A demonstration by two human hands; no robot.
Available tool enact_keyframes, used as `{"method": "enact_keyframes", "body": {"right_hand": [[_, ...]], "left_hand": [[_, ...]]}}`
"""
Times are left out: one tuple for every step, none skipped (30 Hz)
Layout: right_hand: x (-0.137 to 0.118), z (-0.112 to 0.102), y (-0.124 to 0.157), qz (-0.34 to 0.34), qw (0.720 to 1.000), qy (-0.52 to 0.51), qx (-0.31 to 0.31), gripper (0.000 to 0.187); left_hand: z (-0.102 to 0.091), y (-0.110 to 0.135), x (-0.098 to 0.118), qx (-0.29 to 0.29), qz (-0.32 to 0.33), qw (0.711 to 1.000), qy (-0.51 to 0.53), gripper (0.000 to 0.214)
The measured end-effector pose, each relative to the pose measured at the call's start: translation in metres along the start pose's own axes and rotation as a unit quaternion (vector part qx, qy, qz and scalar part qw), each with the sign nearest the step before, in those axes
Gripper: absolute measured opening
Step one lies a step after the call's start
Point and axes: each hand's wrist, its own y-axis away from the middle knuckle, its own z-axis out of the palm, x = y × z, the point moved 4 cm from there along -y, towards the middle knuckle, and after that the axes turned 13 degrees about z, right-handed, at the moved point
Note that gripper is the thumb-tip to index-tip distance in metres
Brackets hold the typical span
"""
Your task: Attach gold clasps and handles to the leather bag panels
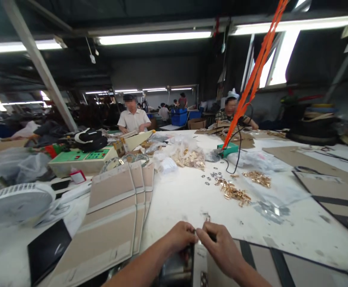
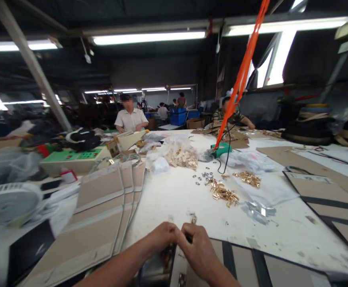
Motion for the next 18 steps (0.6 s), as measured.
{"method": "enact_keyframes", "body": {"right_hand": [[0.004, -0.004, 0.005, 0.015, 1.000, 0.008, 0.012, 0.051], [0.009, -0.009, 0.009, 0.028, 0.999, 0.017, 0.022, 0.050], [0.012, -0.013, 0.014, 0.039, 0.998, 0.028, 0.030, 0.048], [0.015, -0.016, 0.018, 0.047, 0.997, 0.042, 0.034, 0.048], [0.017, -0.020, 0.020, 0.052, 0.996, 0.061, 0.035, 0.048], [0.018, -0.024, 0.022, 0.055, 0.994, 0.085, 0.039, 0.049], [0.018, -0.029, 0.022, 0.055, 0.991, 0.115, 0.047, 0.049], [0.019, -0.034, 0.020, 0.050, 0.985, 0.152, 0.061, 0.049], [0.020, -0.040, 0.017, 0.044, 0.977, 0.193, 0.080, 0.048], [0.022, -0.046, 0.013, 0.035, 0.966, 0.235, 0.098, 0.046], [0.026, -0.051, 0.008, 0.028, 0.955, 0.274, 0.111, 0.044], [0.032, -0.056, 0.003, 0.025, 0.944, 0.308, 0.116, 0.041], [0.038, -0.059, -0.002, 0.028, 0.935, 0.336, 0.111, 0.038], [0.045, -0.062, -0.008, 0.032, 0.931, 0.351, 0.099, 0.036], [0.051, -0.064, -0.012, 0.033, 0.933, 0.350, 0.081, 0.035], [0.056, -0.068, -0.017, 0.031, 0.943, 0.326, 0.062, 0.034], [0.059, -0.074, -0.022, 0.029, 0.960, 0.274, 0.048, 0.034], [0.059, -0.084, -0.028, 0.029, 0.977, 0.206, 0.044, 0.036]], "left_hand": [[0.000, -0.001, -0.002, 0.008, 0.003, 1.000, -0.009, 0.015], [-0.001, -0.001, -0.004, 0.015, 0.008, 1.000, -0.020, 0.017], [0.000, -0.002, -0.006, 0.020, 0.012, 0.999, -0.026, 0.019], [0.000, -0.002, -0.007, 0.023, 0.017, 0.999, -0.032, 0.021], [0.000, -0.001, -0.007, 0.025, 0.020, 0.999, -0.039, 0.022], [0.000, -0.001, -0.007, 0.028, 0.024, 0.998, -0.046, 0.023], [0.000, 0.001, -0.006, 0.032, 0.028, 0.998, -0.054, 0.024], [0.000, 0.002, -0.004, 0.036, 0.032, 0.997, -0.061, 0.023], [0.001, 0.004, -0.002, 0.038, 0.036, 0.996, -0.070, 0.023], [0.001, 0.006, 0.000, 0.039, 0.038, 0.995, -0.082, 0.023], [0.002, 0.008, 0.001, 0.037, 0.040, 0.994, -0.095, 0.022], [0.003, 0.011, 0.003, 0.033, 0.040, 0.993, -0.107, 0.022], [0.004, 0.013, 0.004, 0.027, 0.038, 0.992, -0.117, 0.023], [0.004, 0.014, 0.004, 0.021, 0.038, 0.991, -0.123, 0.023], [0.004, 0.016, 0.004, 0.017, 0.040, 0.991, -0.126, 0.023], [0.003, 0.016, 0.004, 0.017, 0.049, 0.990, -0.128, 0.022], [0.001, 0.015, 0.004, 0.022, 0.062, 0.989, -0.130, 0.022], [-0.003, 0.014, 0.004, 0.033, 0.077, 0.988, -0.127, 0.021]]}}
